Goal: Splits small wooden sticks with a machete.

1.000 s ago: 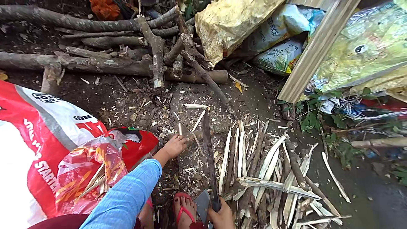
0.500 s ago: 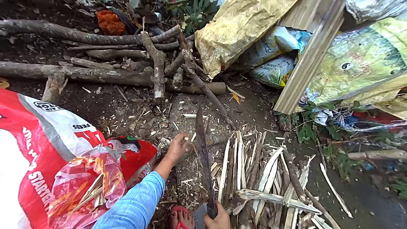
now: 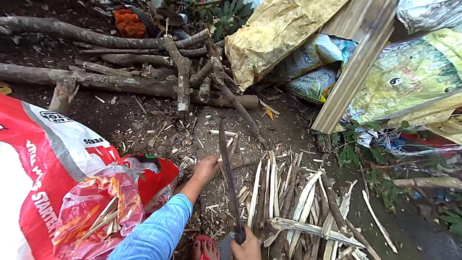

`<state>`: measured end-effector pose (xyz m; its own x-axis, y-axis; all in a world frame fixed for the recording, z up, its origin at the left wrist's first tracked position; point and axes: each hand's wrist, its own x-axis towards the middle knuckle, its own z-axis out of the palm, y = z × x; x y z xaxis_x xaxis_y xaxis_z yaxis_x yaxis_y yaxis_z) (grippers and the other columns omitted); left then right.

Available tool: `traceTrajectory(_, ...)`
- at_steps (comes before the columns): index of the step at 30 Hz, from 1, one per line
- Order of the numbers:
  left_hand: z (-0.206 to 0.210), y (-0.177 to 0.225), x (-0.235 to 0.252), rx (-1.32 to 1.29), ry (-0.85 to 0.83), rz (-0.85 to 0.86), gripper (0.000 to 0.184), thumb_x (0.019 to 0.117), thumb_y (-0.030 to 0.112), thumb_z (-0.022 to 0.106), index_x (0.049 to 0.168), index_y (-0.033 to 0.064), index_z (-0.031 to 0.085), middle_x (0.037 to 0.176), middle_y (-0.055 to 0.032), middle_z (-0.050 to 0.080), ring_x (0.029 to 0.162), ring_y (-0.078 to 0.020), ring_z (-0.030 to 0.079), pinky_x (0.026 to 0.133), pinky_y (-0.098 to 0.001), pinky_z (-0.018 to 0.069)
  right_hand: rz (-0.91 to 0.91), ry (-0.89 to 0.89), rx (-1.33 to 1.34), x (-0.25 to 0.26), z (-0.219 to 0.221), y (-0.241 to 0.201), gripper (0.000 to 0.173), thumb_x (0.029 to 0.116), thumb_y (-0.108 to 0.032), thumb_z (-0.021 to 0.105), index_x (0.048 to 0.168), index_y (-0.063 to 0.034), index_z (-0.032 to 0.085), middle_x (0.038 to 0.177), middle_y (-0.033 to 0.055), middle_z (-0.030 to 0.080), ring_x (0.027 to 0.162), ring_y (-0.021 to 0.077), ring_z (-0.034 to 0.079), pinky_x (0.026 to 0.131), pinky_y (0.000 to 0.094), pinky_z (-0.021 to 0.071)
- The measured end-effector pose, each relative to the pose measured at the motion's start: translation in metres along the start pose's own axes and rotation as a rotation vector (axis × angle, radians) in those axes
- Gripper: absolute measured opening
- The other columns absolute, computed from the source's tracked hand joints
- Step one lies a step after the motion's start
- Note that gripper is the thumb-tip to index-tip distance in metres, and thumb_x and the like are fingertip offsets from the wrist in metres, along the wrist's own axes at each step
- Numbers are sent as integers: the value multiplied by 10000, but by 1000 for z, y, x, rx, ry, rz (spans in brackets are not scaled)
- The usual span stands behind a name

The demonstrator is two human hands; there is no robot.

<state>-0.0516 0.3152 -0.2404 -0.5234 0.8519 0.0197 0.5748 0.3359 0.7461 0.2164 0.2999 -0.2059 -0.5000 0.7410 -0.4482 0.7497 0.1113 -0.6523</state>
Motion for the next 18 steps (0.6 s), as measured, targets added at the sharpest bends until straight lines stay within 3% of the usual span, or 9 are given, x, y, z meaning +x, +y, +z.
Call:
traceTrajectory(10, -4, -1, 4, 8, -114, -113, 350, 1071, 129, 521, 1338, -75, 621, 1287, -267, 670, 1237, -384, 644, 1118, -484, 451, 73, -48, -85, 19, -2, -7, 427, 811, -81, 727, 1194, 88, 646, 861, 226, 682, 809, 354, 669, 769, 549, 530)
traceTrajectory(18, -7, 3, 8, 69, -183, -115, 329, 1087, 147, 489, 1260, -91, 637, 1270, -276, 665, 1231, -397, 640, 1098, -513, 458, 3, 21, -70, 9, -3, -6, 404, 803, -83, 736, 1148, 113, 661, 826, 231, 680, 766, 352, 668, 743, 552, 531)
